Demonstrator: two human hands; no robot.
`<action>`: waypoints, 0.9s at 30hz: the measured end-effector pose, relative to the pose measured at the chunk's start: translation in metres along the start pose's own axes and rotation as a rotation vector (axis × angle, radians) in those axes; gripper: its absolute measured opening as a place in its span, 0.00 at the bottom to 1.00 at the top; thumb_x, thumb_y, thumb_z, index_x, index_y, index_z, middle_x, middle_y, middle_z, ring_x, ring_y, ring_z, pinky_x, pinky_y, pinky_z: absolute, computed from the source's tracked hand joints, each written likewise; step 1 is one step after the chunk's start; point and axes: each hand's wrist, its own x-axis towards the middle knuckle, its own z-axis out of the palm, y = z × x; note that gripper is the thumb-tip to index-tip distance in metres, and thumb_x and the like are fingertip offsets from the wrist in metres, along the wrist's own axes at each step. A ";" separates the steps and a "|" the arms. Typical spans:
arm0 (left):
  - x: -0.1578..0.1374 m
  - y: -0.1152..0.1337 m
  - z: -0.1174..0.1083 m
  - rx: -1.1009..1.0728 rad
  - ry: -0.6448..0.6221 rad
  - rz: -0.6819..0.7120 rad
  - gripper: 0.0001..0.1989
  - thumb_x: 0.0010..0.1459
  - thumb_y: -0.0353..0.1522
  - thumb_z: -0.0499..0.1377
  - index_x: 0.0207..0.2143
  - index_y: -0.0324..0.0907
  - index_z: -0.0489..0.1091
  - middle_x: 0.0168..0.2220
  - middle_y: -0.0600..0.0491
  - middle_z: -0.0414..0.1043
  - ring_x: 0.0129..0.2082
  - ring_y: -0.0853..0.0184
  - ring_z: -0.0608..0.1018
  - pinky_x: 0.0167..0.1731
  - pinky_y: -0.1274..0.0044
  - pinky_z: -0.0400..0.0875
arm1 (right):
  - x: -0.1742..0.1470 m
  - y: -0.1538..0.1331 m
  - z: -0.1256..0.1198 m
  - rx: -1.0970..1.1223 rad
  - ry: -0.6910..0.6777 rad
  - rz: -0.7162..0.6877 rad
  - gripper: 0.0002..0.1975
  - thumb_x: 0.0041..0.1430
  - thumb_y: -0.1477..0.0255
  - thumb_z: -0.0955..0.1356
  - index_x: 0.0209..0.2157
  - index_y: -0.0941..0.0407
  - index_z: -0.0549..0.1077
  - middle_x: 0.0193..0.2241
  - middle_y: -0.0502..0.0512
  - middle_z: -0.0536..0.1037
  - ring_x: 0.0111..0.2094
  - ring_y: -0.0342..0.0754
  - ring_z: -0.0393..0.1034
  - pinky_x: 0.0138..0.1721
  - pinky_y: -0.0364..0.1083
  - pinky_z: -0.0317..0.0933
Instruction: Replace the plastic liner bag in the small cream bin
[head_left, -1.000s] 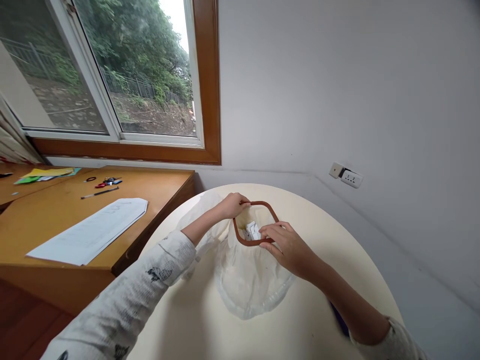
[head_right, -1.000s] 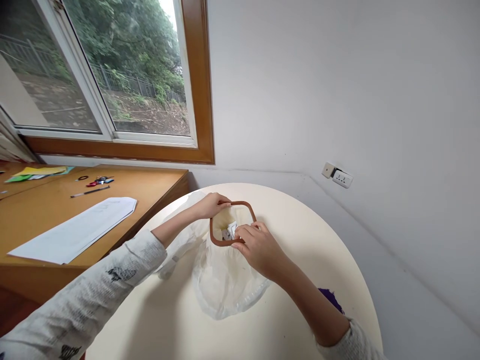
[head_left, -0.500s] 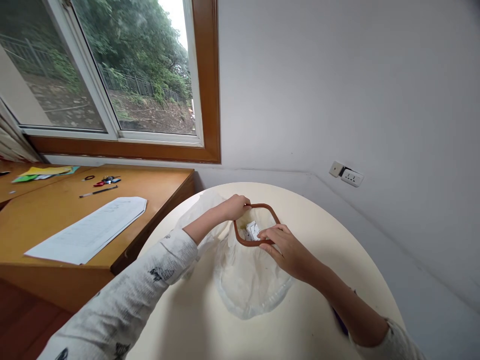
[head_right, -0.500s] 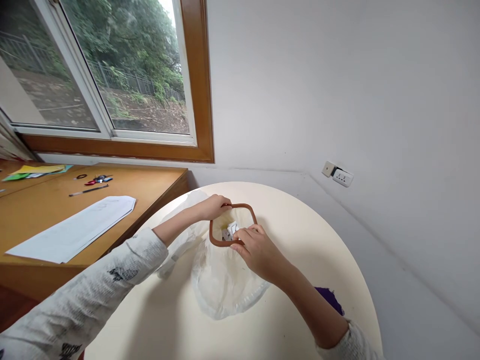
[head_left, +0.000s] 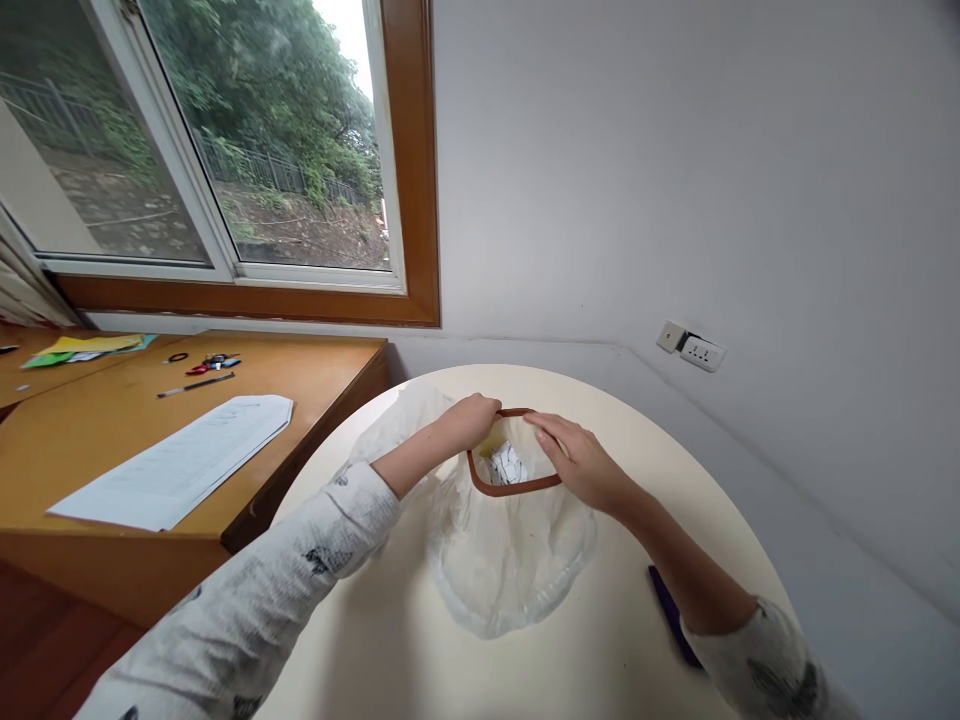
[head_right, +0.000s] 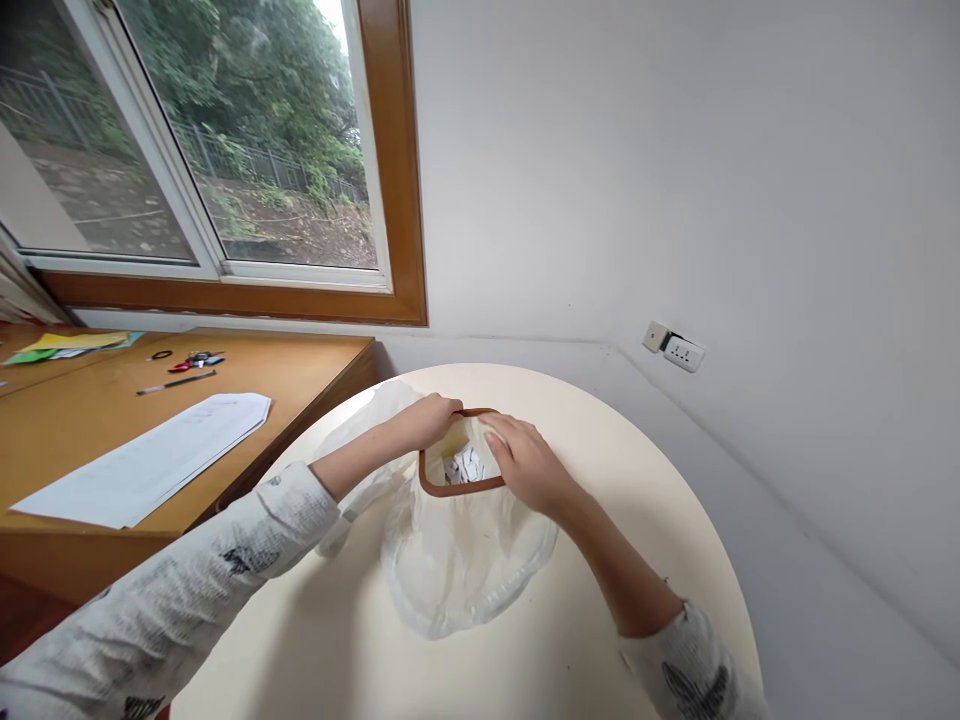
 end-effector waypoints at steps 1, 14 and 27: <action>0.000 0.000 0.000 0.004 0.002 0.002 0.10 0.54 0.26 0.50 0.29 0.38 0.71 0.26 0.46 0.72 0.24 0.65 0.73 0.23 0.79 0.61 | 0.007 0.005 -0.001 -0.003 -0.006 0.030 0.21 0.63 0.63 0.53 0.54 0.52 0.61 0.54 0.54 0.64 0.56 0.50 0.56 0.55 0.54 0.51; 0.000 -0.001 0.008 -0.081 0.065 -0.010 0.14 0.56 0.28 0.47 0.27 0.37 0.72 0.25 0.46 0.73 0.26 0.64 0.74 0.26 0.77 0.63 | 0.020 0.023 0.011 0.045 -0.218 0.145 0.29 0.62 0.55 0.48 0.61 0.53 0.48 0.62 0.51 0.46 0.62 0.47 0.39 0.61 0.53 0.35; -0.043 0.003 -0.010 -0.375 0.522 -0.114 0.14 0.62 0.34 0.43 0.43 0.41 0.65 0.43 0.47 0.67 0.39 0.65 0.72 0.39 0.75 0.65 | 0.008 0.028 0.015 0.280 0.099 0.259 0.30 0.61 0.55 0.53 0.60 0.53 0.50 0.62 0.51 0.48 0.62 0.46 0.40 0.62 0.52 0.36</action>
